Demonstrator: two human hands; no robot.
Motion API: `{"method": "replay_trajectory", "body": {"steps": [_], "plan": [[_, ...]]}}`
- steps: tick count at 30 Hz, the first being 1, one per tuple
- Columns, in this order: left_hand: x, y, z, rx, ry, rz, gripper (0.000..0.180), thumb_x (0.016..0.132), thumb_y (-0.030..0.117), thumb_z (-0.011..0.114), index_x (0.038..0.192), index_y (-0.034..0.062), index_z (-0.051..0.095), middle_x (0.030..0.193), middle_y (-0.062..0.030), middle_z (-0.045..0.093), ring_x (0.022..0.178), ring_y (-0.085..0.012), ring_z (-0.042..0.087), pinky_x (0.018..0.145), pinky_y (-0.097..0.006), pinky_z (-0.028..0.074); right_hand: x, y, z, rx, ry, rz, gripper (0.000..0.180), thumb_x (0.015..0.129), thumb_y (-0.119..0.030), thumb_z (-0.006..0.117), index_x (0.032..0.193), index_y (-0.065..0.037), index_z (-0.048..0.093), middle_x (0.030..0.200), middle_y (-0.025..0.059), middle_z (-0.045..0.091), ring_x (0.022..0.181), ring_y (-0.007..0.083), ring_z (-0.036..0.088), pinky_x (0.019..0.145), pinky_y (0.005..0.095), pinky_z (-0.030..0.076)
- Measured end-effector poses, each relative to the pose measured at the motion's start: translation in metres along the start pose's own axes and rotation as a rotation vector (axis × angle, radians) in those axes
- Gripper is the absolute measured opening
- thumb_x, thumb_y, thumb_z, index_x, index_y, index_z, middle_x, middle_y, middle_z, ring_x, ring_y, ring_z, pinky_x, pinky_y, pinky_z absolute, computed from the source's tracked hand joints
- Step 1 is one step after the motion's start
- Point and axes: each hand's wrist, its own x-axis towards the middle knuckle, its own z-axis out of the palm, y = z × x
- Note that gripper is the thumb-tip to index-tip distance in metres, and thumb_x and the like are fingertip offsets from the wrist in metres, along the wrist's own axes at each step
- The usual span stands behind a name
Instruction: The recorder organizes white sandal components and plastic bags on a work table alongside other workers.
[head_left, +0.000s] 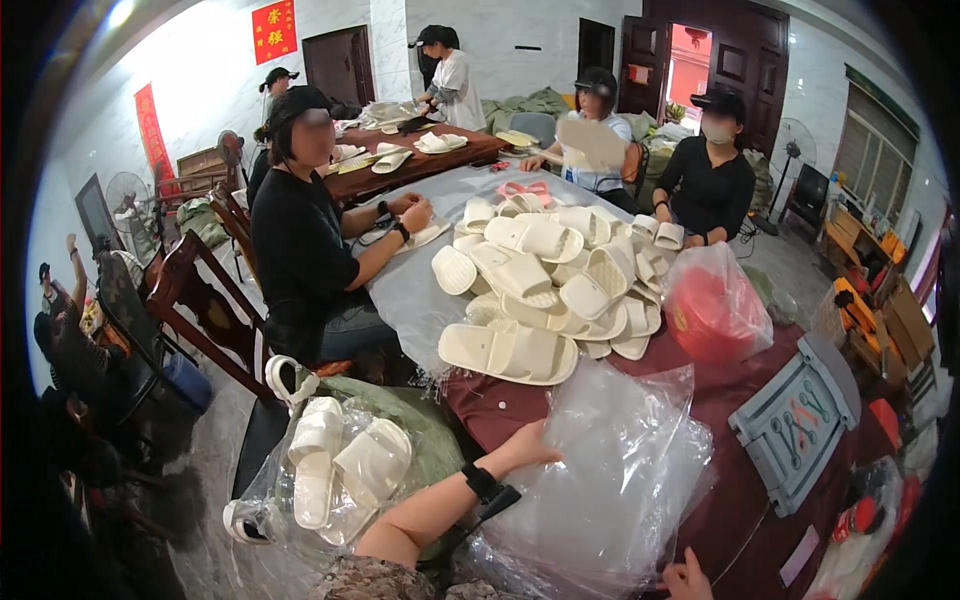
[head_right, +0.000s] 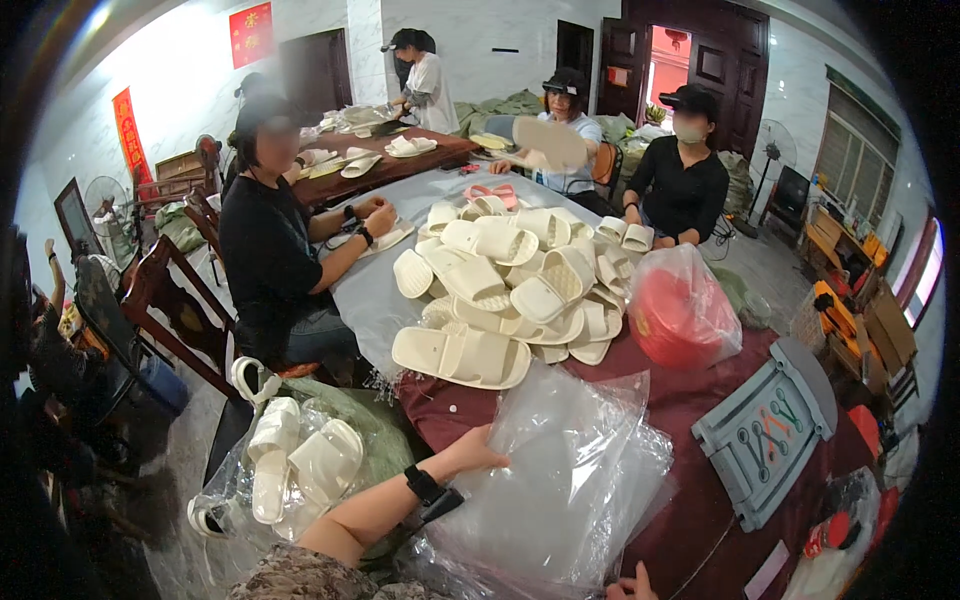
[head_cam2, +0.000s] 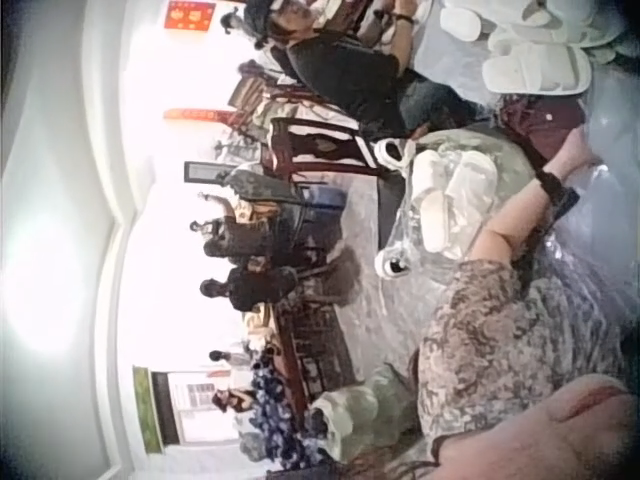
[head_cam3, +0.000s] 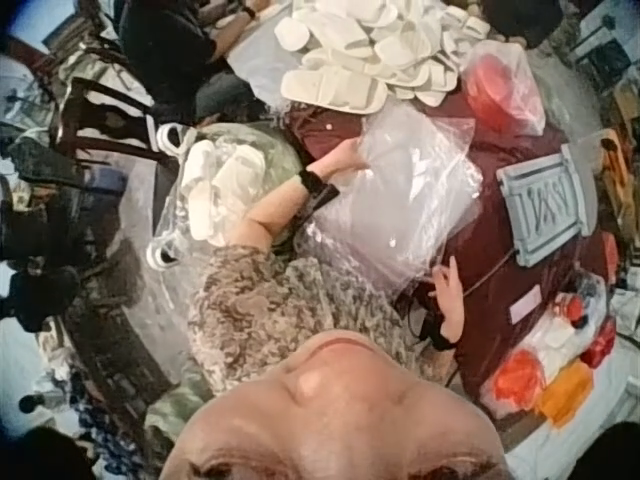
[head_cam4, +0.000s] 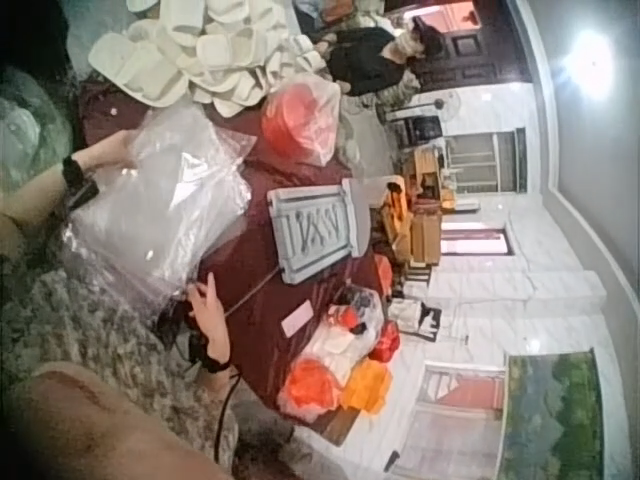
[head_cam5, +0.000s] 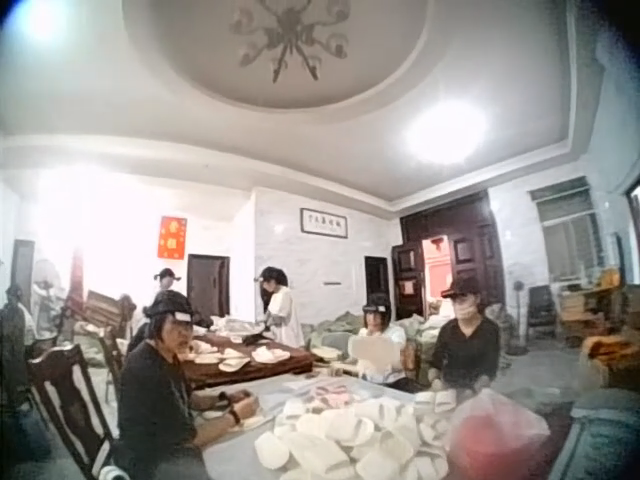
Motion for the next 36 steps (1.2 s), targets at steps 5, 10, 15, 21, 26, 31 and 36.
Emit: {"method": "replay_trajectory", "body": {"steps": [5,10,15,21,26,31,36], "plan": [[0.005,-0.008,-0.001,0.133,-0.032,-0.023,0.062,0.069,0.015,0.079,0.124,-0.0015,0.054,0.098,-0.0141,0.069,0.085,-0.021,0.066,0.079,-0.034,0.052,-0.003,0.039,0.022,0.183,0.134,-0.139,0.065,0.099,-0.028,0.055,0.152,-0.006,0.024,0.119,0.0107,0.058,0.09,0.0175,0.063,0.069,0.0293,0.052],[0.011,-0.017,0.002,0.123,-0.021,0.055,0.074,0.066,0.019,0.083,0.129,-0.0014,0.05,0.113,-0.0191,0.066,0.105,-0.0278,0.063,0.092,-0.036,0.048,0.001,0.0,0.049,0.085,0.056,-0.292,0.053,0.098,-0.019,0.054,0.142,0.005,0.036,0.13,0.021,0.053,0.107,0.0292,0.055,0.096,0.0394,0.043],[0.014,-0.023,-0.001,0.054,-0.049,0.087,0.079,0.066,0.022,0.084,0.132,-0.0025,0.047,0.122,-0.0215,0.061,0.114,-0.0299,0.059,0.097,-0.037,0.045,-0.007,-0.007,0.043,0.015,-0.106,-0.093,0.065,0.09,-0.017,0.065,0.144,0.003,0.034,0.124,0.0177,0.056,0.104,0.019,0.055,0.088,0.0308,0.045],[0.011,-0.022,0.001,0.311,-0.002,0.138,0.082,0.067,0.024,0.085,0.133,-0.0032,0.046,0.122,-0.0192,0.061,0.114,-0.0284,0.058,0.099,-0.036,0.044,0.037,0.044,0.02,0.318,0.486,-0.213,0.051,0.095,-0.024,0.059,0.139,-0.002,0.046,0.13,0.0148,0.056,0.108,0.0249,0.058,0.092,0.0364,0.045],[-0.003,0.013,-0.006,-0.045,-0.166,0.031,0.075,0.075,0.021,0.082,0.135,-0.0031,0.046,0.128,-0.016,0.058,0.118,-0.0218,0.055,0.101,-0.034,0.042,0.081,0.066,0.024,0.329,0.25,-0.232,0.048,0.095,-0.009,0.053,0.14,0.001,0.04,0.105,0.0103,0.062,0.087,0.0146,0.062,0.067,0.0252,0.052],[-0.017,0.006,-0.019,-0.143,-0.183,0.01,0.078,0.079,0.024,0.08,0.139,-0.0048,0.04,0.134,-0.0153,0.053,0.122,-0.0216,0.05,0.104,-0.033,0.039,0.061,0.026,0.052,0.333,0.049,-0.343,0.044,0.086,-0.004,0.061,0.128,0.0,0.049,0.105,0.0073,0.061,0.094,0.0156,0.059,0.085,0.0305,0.049],[-0.022,0.007,-0.019,0.297,0.017,0.023,0.086,0.076,0.04,0.078,0.139,-0.0044,0.039,0.132,-0.0251,0.053,0.126,-0.0316,0.051,0.103,-0.036,0.04,0.081,0.058,0.024,-0.176,0.283,-0.417,0.049,0.087,-0.01,0.064,0.132,0.002,0.049,0.107,0.0106,0.061,0.092,0.017,0.061,0.08,0.0301,0.05]]}}
